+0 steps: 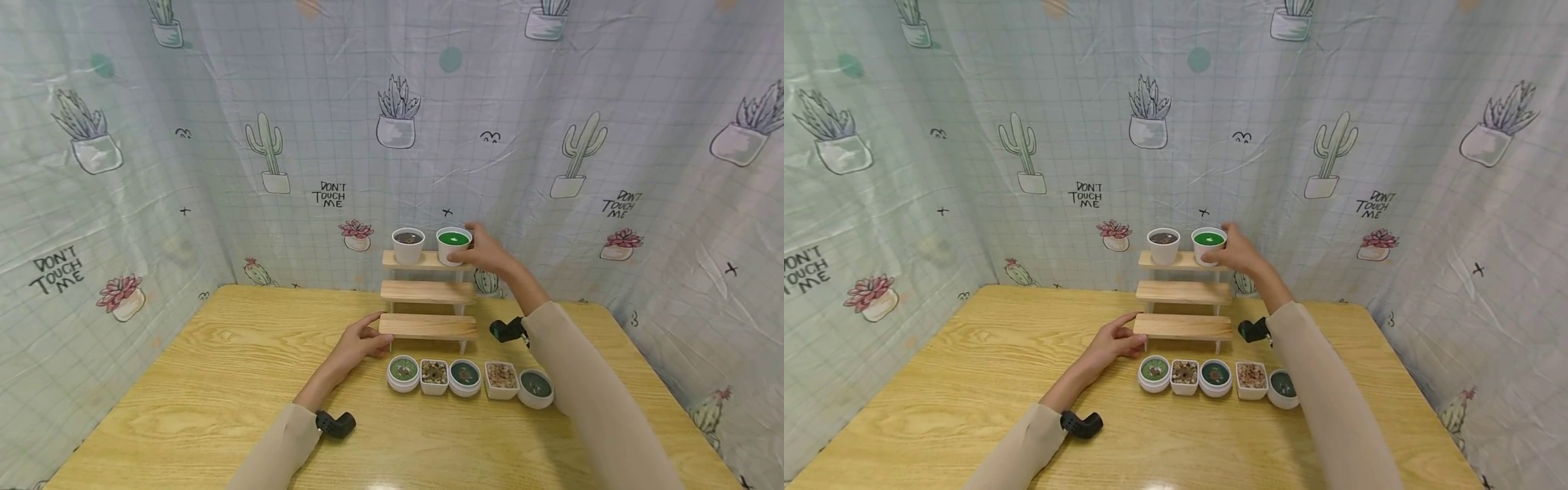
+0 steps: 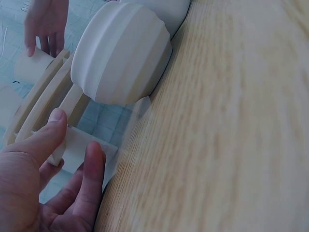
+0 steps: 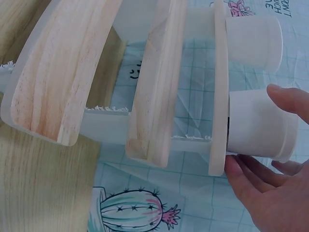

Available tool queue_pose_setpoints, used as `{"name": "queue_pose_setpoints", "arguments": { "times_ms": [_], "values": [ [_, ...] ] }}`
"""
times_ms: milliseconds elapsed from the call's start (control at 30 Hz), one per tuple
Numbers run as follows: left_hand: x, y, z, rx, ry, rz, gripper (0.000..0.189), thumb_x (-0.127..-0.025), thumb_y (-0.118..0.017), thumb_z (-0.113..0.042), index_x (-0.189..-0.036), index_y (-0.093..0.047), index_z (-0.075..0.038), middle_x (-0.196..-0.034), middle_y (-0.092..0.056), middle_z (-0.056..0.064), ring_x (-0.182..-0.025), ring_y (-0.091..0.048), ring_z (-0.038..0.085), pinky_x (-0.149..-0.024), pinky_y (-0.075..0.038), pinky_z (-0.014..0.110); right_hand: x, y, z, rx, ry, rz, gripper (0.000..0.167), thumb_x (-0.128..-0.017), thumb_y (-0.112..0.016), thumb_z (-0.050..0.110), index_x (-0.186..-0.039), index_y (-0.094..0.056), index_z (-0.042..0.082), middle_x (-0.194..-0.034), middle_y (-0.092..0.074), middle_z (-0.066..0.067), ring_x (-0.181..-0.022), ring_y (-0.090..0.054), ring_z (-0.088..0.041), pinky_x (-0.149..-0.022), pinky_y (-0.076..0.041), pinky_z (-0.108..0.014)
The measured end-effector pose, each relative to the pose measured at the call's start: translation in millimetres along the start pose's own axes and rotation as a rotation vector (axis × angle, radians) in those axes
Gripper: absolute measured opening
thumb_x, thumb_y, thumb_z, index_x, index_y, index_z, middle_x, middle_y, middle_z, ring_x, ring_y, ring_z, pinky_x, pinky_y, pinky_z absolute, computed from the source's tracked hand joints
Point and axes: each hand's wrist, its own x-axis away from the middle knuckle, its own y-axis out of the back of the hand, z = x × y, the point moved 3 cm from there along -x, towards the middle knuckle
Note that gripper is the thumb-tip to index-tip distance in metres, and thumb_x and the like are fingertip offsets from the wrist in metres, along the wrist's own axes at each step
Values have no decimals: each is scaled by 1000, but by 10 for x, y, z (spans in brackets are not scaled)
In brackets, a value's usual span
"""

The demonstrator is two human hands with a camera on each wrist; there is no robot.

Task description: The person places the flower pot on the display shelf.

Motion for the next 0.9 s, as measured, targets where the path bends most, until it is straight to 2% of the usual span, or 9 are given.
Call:
{"name": "queue_pose_setpoints", "arguments": {
  "times_ms": [167, 333, 567, 667, 900],
  "values": [
    [12, 1, -20, -8, -4, -7, 81, -97, -75, -24, -162, -31, -8, -115, -72, 21, -88, -76, 21, -84, -65, 36, 57, 32, -5, -13, -6, 36, 99, -98, -71, 25, -164, -1, 1, -149, -43, -31, -136, -48, -42, -112, -46, -57],
    [23, 9, -13, -13, 2, -7, 80, -97, -75, -26, -162, -32, -9, -116, -72, 21, -89, -76, 22, -85, -65, 36, 124, 53, -3, -6, 0, 56, 99, -97, -72, 24, -164, -2, 2, -153, -40, -33, -142, -44, -47, -116, -43, -61],
    [31, 15, -21, -21, 7, -5, 80, -97, -75, -29, -162, -32, -11, -117, -71, 20, -93, -76, 24, -86, -65, 37, 289, 78, 5, 22, 83, 80, 96, -97, -72, 22, -162, -5, -3, -154, -36, -36, -142, -40, -54, -116, -41, -66],
    [23, 8, -28, -22, 5, -3, 80, -97, -75, -29, -162, -32, -10, -117, -71, 20, -93, -75, 23, -86, -65, 36, 393, 85, -2, 52, 108, 86, 95, -98, -72, 24, -161, -8, -3, -155, -35, -36, -143, -41, -54, -115, -41, -66],
    [-2, -2, -21, -24, 9, -13, 78, -96, -76, -29, -161, -35, -14, -115, -71, 19, -92, -75, 23, -86, -65, 36, 680, 128, -58, 102, 99, 92, 95, -98, -72, 32, -163, -10, 1, -156, -39, -31, -146, -39, -48, -116, -40, -66]
  ]
}}
